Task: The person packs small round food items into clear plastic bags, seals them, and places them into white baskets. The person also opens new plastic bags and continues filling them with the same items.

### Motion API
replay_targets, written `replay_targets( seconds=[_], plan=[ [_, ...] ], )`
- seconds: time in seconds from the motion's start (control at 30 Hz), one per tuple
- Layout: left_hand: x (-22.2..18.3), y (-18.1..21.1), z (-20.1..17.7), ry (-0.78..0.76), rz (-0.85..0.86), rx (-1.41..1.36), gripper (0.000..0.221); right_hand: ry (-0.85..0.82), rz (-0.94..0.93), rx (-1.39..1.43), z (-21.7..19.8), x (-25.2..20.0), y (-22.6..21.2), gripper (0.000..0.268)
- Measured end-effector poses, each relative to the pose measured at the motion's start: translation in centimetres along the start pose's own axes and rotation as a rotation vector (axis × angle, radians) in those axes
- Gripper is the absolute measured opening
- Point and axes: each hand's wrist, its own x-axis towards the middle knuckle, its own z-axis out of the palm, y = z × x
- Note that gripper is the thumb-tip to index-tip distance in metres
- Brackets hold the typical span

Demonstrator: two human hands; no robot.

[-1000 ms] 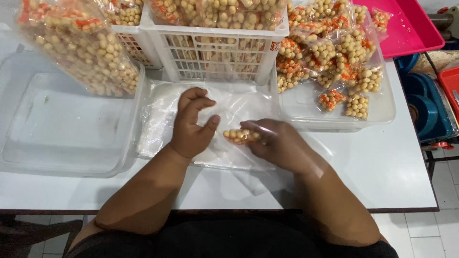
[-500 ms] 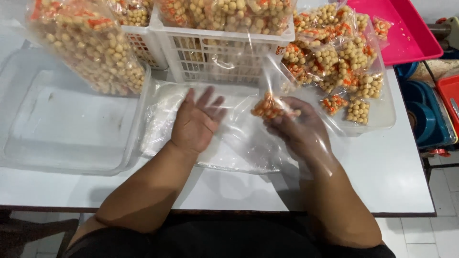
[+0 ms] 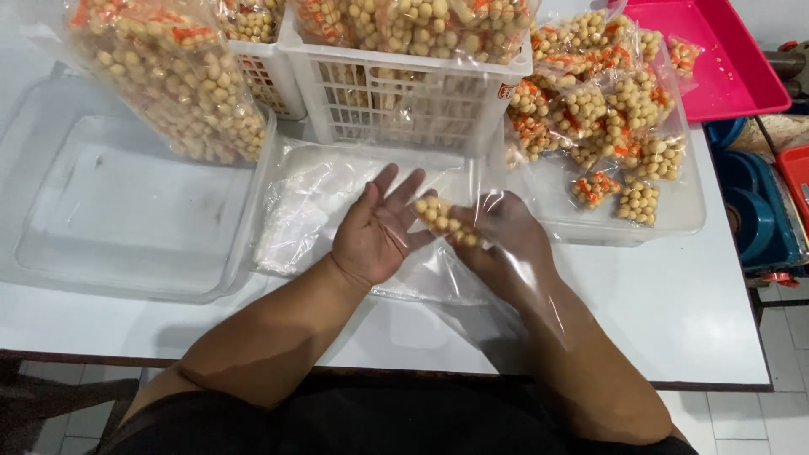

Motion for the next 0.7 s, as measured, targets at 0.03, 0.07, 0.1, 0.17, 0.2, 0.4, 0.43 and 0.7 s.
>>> replay_targets(
  seconds=[0.03,0.07,0.1,0.17,0.2,0.4,0.43,0.7],
  plan=[
    [-0.1,-0.2,-0.1,0.022,-0.02,-0.016,0.035,-0.006,-0.082,-0.07,-0.2,0.7,1.4,0.056],
    [-0.1,-0.5,-0.1,0.045,-0.042,-0.032,0.038,-0.012,-0.163,-0.138,-0.5,1.3,2.8,0.058],
    [-0.3,-0.6,-0.2,0.045,-0.041,-0.033,0.038,-0.012,-0.163,-0.139,-0.2,0.8,1.9,0.058],
    [-0.4,-0.9,-0.3,0.006,-0.043,0.045,0.05,0.012,-0.294,-0.201,0.2,-0.2,0.1,0.037],
    [-0.2,-1.0,-0.6,0.006,-0.04,0.044,0.05,0.01,-0.296,-0.203,0.2,-1.0,-1.9,0.037],
    [-0.1,-0.6,-1.0,0.069,0.003,0.076,0.045,-0.268,-0.456,-0.364,0.7,0.6,2.7,0.043],
    [-0.2,-0.6,-0.7,0.109,-0.024,0.063,0.045,-0.169,-0.771,-0.269,0.9,2.9,5.8,0.042],
    [0.0,-1.6,-0.6,0.078,-0.092,0.203,0.062,0.291,-1.013,-0.51,-0.1,1.9,4.5,0.042]
  ],
)
